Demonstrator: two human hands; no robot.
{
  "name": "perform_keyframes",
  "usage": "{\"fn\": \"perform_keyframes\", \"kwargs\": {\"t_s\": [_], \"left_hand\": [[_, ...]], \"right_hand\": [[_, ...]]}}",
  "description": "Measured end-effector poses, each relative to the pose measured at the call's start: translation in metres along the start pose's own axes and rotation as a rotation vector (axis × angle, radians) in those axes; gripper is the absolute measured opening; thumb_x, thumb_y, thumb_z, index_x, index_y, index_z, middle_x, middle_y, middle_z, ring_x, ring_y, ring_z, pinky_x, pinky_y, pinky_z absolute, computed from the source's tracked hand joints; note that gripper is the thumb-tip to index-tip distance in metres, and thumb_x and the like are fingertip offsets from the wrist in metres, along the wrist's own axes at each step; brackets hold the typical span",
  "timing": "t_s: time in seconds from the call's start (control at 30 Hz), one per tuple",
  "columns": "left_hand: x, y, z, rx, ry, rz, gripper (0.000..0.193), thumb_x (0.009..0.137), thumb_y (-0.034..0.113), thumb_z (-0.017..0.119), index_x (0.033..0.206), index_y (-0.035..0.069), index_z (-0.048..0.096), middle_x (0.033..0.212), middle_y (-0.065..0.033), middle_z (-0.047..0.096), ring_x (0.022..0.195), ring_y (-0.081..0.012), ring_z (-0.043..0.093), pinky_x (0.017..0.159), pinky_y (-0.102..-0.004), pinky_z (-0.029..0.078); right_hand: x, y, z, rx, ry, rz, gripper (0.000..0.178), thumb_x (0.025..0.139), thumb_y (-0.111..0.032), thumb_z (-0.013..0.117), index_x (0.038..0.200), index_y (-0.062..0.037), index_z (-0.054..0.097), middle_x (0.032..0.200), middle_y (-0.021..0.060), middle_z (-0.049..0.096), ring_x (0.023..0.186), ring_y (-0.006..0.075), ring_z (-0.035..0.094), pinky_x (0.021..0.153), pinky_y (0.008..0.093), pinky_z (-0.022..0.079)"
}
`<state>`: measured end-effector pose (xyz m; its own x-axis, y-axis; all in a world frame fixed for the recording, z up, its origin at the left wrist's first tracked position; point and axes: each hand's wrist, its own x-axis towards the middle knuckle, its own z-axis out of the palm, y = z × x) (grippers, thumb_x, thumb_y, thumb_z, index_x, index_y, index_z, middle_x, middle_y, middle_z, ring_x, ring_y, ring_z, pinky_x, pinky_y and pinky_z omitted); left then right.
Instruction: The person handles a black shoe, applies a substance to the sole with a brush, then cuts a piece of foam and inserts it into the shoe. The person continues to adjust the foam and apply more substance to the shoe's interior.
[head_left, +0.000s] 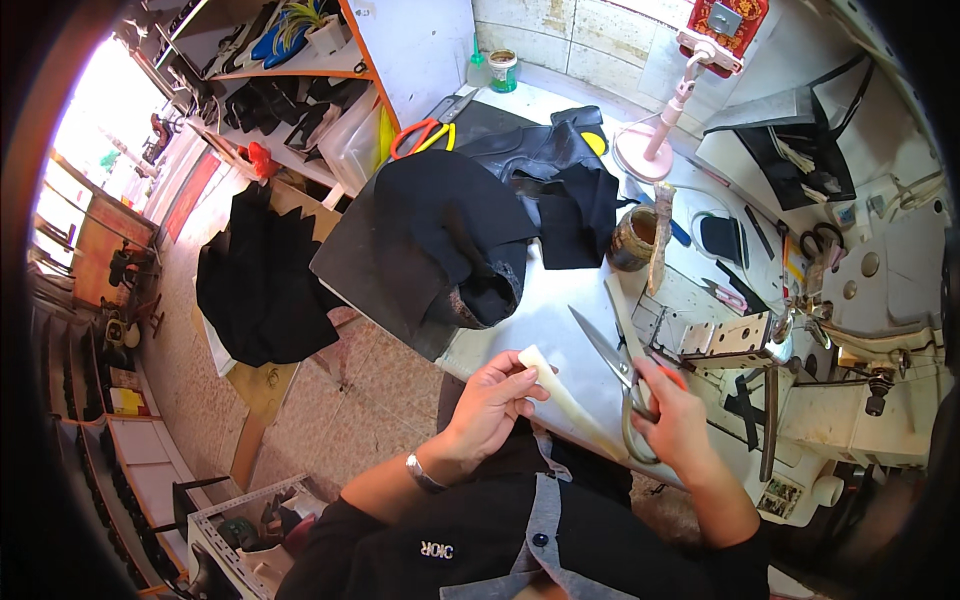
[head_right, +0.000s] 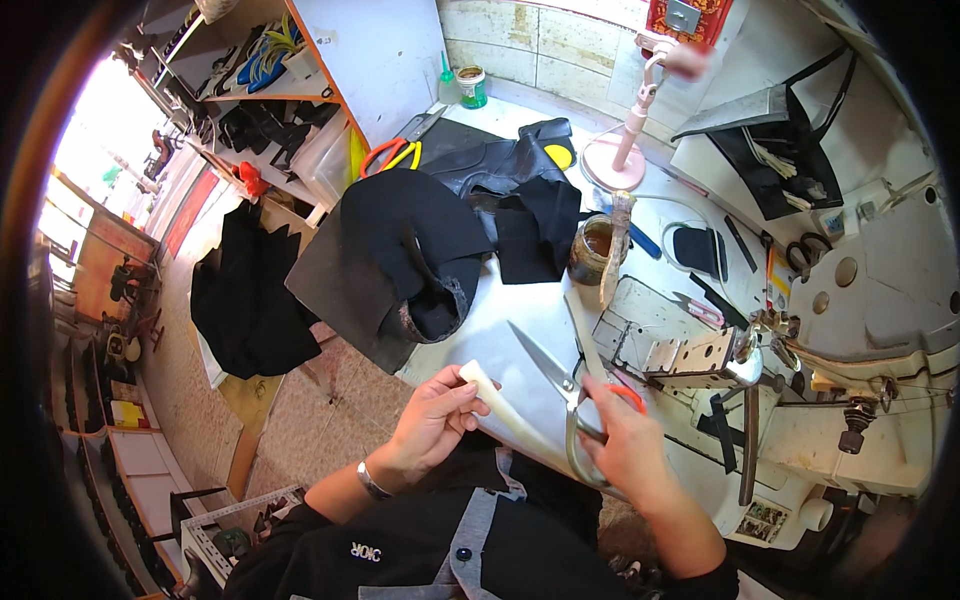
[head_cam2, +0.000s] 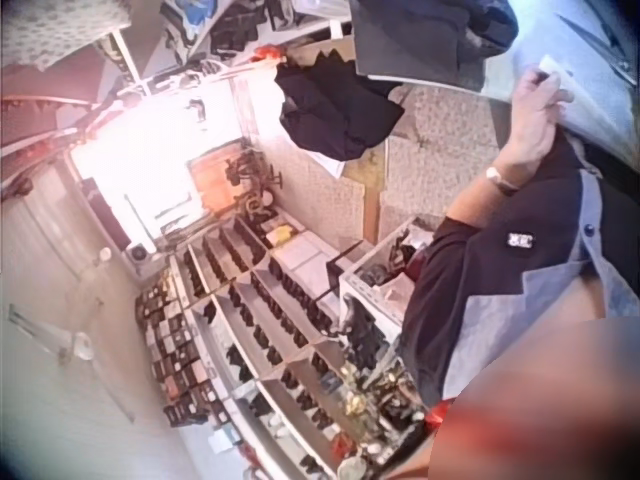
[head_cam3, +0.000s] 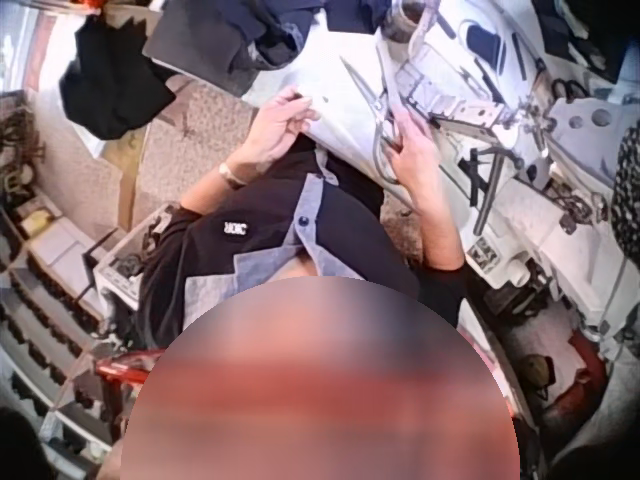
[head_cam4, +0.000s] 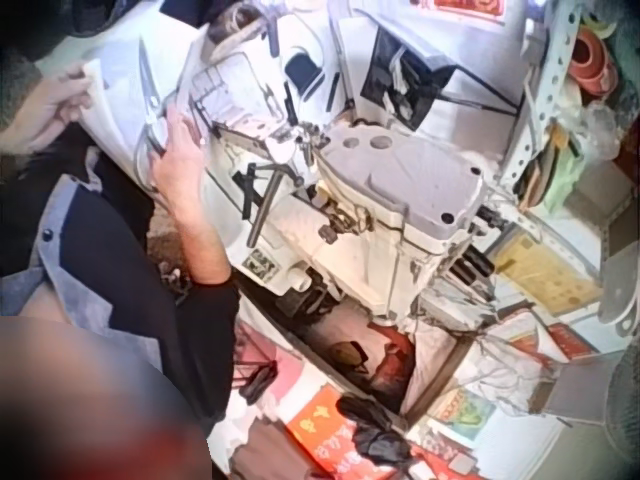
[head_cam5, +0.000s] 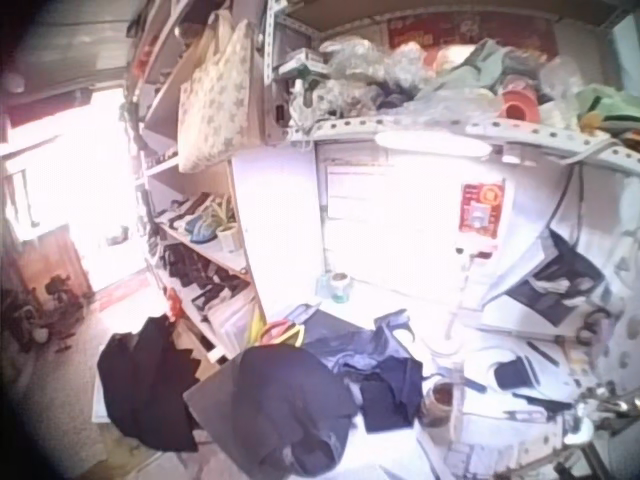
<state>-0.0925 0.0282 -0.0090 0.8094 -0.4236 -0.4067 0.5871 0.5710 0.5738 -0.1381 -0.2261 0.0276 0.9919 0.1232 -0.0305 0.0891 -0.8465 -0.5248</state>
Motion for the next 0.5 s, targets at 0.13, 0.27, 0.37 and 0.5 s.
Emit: {"fn": "perform_keyframes", "kwargs": {"t_s": [0.13, 0.27, 0.37, 0.5], "left_hand": [[0.0, -0.001, 0.002, 0.001, -0.055, 0.001, 0.014, 0.095, 0.009, 0.056, 0.108, 0.004, 0.055, 0.1, -0.0056, 0.064, 0.08, -0.0082, 0.062, 0.062, -0.0187, 0.047], [-0.004, -0.001, 0.002, -0.021, -0.086, 0.021, 0.014, 0.095, 0.008, 0.056, 0.108, 0.004, 0.055, 0.097, -0.005, 0.063, 0.078, -0.0097, 0.062, 0.063, -0.0194, 0.048], [-0.006, -0.001, 0.001, 0.014, -0.117, 0.058, 0.013, 0.096, 0.011, 0.057, 0.108, 0.006, 0.057, 0.097, -0.0018, 0.063, 0.083, -0.0088, 0.062, 0.064, -0.0192, 0.045], [-0.006, -0.001, 0.001, 0.042, -0.131, 0.068, 0.013, 0.096, 0.012, 0.057, 0.107, 0.005, 0.056, 0.093, -0.0038, 0.063, 0.082, -0.0099, 0.062, 0.065, -0.0198, 0.046]], "right_hand": [[-0.008, -0.017, -0.008, 0.374, -0.268, 0.129, 0.066, 0.071, -0.03, 0.083, 0.124, -0.006, 0.053, 0.093, 0.0117, 0.061, 0.075, 0.0253, 0.061, 0.069, 0.0349, 0.051], [-0.004, -0.024, -0.004, 0.294, -0.397, 0.076, 0.079, 0.068, -0.045, 0.082, 0.127, -0.0049, 0.048, 0.111, 0.0146, 0.056, 0.099, 0.0313, 0.058, 0.085, 0.0379, 0.048], [-0.002, -0.03, 0.002, 0.248, -0.407, 0.062, 0.087, 0.064, -0.055, 0.08, 0.128, -0.006, 0.046, 0.11, 0.0148, 0.056, 0.106, 0.034, 0.054, 0.086, 0.0399, 0.047], [0.0, -0.035, 0.004, 0.21, -0.372, 0.011, 0.084, 0.066, -0.054, 0.08, 0.127, -0.0064, 0.047, 0.111, 0.0141, 0.056, 0.103, 0.0332, 0.056, 0.083, 0.0406, 0.047]]}}
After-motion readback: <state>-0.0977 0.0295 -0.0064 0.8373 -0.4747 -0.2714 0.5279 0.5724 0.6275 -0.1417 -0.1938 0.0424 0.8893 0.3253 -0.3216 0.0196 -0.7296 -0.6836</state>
